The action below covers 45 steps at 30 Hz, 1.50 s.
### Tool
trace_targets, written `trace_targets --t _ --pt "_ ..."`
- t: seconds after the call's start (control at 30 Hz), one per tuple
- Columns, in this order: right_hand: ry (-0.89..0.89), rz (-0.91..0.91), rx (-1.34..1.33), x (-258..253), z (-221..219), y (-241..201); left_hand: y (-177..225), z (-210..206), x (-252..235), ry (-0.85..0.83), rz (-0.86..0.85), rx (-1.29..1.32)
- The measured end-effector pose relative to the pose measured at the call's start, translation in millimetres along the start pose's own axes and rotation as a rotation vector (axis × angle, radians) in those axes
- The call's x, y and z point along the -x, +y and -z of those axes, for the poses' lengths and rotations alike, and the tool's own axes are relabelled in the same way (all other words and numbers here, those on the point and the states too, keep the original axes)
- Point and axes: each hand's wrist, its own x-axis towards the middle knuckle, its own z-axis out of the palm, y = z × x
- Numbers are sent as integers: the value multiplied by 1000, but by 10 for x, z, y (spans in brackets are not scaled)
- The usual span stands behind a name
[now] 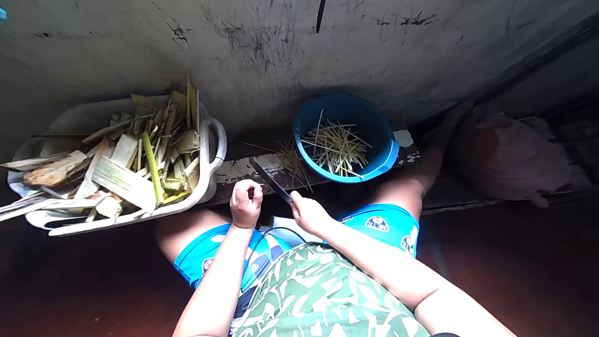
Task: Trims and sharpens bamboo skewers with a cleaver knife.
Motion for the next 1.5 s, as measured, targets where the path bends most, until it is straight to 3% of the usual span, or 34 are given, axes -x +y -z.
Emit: trace_targets --t 0.1,0.17,0.33,0.6,0.87,0.93,1.07,1.17,1.37,1.5 --pt "194 212 -51 103 -4 -107 3 5 7 11 14 -49" --pt "205 243 -52 87 -35 -99 5 14 12 14 22 -69" --pt "-137 -121 77 -147 -157 237 -20 -12 0 3 44 25" --pt "47 -80 -33 -94 -57 176 -65 -25 27 10 154 41" --pt "-61 -130 -48 -153 -168 304 -94 -121 -45 -252 720 87" --pt "-68 -156 -47 -178 -184 379 -141 -118 -43 -265 796 110" --pt "-25 -197 -24 -177 -153 383 -151 -82 -28 -76 700 225" --pt "44 -222 -76 -157 -124 345 -114 -65 -36 -52 738 400" --pt "344 164 -416 -96 -220 358 77 -91 -79 -177 931 720" --pt "376 324 -698 4 -205 156 191 -110 -140 -220 1129 862"
